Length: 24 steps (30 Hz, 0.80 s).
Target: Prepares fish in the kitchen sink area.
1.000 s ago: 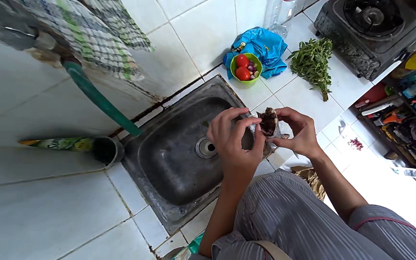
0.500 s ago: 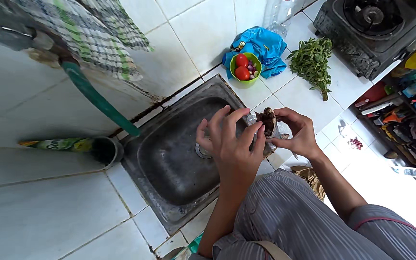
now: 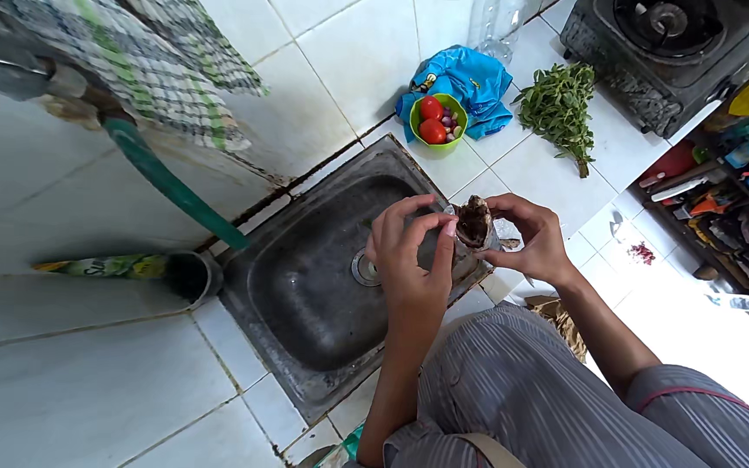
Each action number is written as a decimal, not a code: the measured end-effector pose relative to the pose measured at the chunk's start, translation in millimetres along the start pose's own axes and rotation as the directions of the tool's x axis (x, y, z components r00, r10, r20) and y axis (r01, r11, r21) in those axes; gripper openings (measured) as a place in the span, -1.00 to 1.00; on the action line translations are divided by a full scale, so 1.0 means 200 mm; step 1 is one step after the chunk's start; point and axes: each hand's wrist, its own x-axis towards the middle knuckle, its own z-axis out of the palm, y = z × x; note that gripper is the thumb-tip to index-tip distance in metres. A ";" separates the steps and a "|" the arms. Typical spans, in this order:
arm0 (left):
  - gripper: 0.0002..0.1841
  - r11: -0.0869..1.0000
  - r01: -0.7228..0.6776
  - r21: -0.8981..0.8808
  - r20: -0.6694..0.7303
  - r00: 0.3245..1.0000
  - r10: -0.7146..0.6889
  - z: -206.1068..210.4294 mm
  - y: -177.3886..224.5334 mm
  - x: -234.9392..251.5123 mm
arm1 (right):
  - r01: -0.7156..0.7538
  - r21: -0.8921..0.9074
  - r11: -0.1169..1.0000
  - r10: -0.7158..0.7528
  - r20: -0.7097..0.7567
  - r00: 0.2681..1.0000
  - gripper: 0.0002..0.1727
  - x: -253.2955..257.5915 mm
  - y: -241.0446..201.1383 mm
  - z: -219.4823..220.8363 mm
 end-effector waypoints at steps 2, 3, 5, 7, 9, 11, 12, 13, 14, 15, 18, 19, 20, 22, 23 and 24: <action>-0.70 0.999 -0.019 0.031 -0.002 1.000 0.019 0.00 0.00 0.00 | 0.000 -0.008 1.000 0.000 0.003 1.000 -0.34 0.00 0.00 0.00; -0.70 0.998 -0.031 0.047 -0.007 0.999 0.031 0.00 0.00 -0.01 | -0.001 -0.006 1.000 0.001 0.006 1.000 -0.34 0.00 0.00 0.00; -0.76 0.995 -0.057 0.079 -0.028 0.998 0.059 0.01 0.00 -0.01 | -0.005 -0.003 1.000 0.005 0.013 1.000 -0.33 0.00 0.00 0.00; -0.79 0.990 -0.081 0.117 -0.062 0.994 0.089 0.02 0.00 -0.01 | -0.005 -0.005 1.000 0.005 0.017 1.000 -0.33 0.00 0.00 0.00; -0.81 0.984 -0.100 0.151 -0.084 0.990 0.113 0.03 0.00 -0.01 | -0.004 -0.008 1.000 0.004 0.017 1.000 -0.34 0.00 0.01 0.00; -0.82 0.976 -0.115 0.185 -0.080 0.988 0.131 0.03 0.01 -0.01 | -0.005 -0.018 1.000 0.005 0.015 1.000 -0.34 0.00 0.00 0.01; -0.81 0.973 -0.116 0.199 -0.069 0.989 0.132 0.03 0.01 -0.01 | -0.007 -0.020 1.000 0.007 0.015 1.000 -0.34 0.00 0.00 0.01; -0.80 0.972 -0.118 0.202 -0.055 0.990 0.131 0.03 0.01 -0.01 | -0.009 -0.022 1.000 0.009 0.015 1.000 -0.34 0.00 0.00 0.01; -0.80 0.974 -0.121 0.193 -0.039 0.991 0.131 0.02 0.01 -0.01 | -0.009 -0.023 1.000 0.010 0.015 1.000 -0.34 0.00 0.00 0.01; -0.80 0.977 -0.124 0.176 -0.026 0.991 0.130 0.02 0.01 -0.01 | -0.008 -0.024 1.000 0.008 0.014 1.000 -0.34 0.00 0.00 0.01; -0.77 0.992 -0.107 0.068 0.006 0.994 0.106 0.02 -0.02 -0.01 | -0.007 -0.010 1.000 0.007 0.015 1.000 -0.34 0.00 0.00 0.01; -0.77 0.996 -0.087 0.034 0.019 0.996 0.087 0.02 -0.02 -0.01 | -0.008 -0.008 1.000 0.009 0.016 1.000 -0.34 0.00 0.00 0.01; -0.77 0.998 -0.066 0.003 0.028 0.997 0.066 0.02 -0.02 -0.01 | -0.008 -0.007 1.000 0.008 0.017 1.000 -0.34 0.00 0.00 0.01; -0.77 0.999 -0.036 -0.035 0.039 0.999 0.037 0.01 -0.02 -0.01 | -0.005 -0.006 1.000 0.005 0.017 1.000 -0.35 0.00 0.00 0.01; -0.77 0.998 -0.026 -0.050 0.043 0.999 0.028 0.00 -0.01 -0.01 | -0.004 -0.007 1.000 0.004 0.016 1.000 -0.35 0.00 0.00 0.01; -0.77 0.998 -0.018 -0.068 0.044 0.999 0.021 -0.01 -0.01 -0.01 | -0.003 -0.009 1.000 0.003 0.016 1.000 -0.34 0.00 0.00 0.01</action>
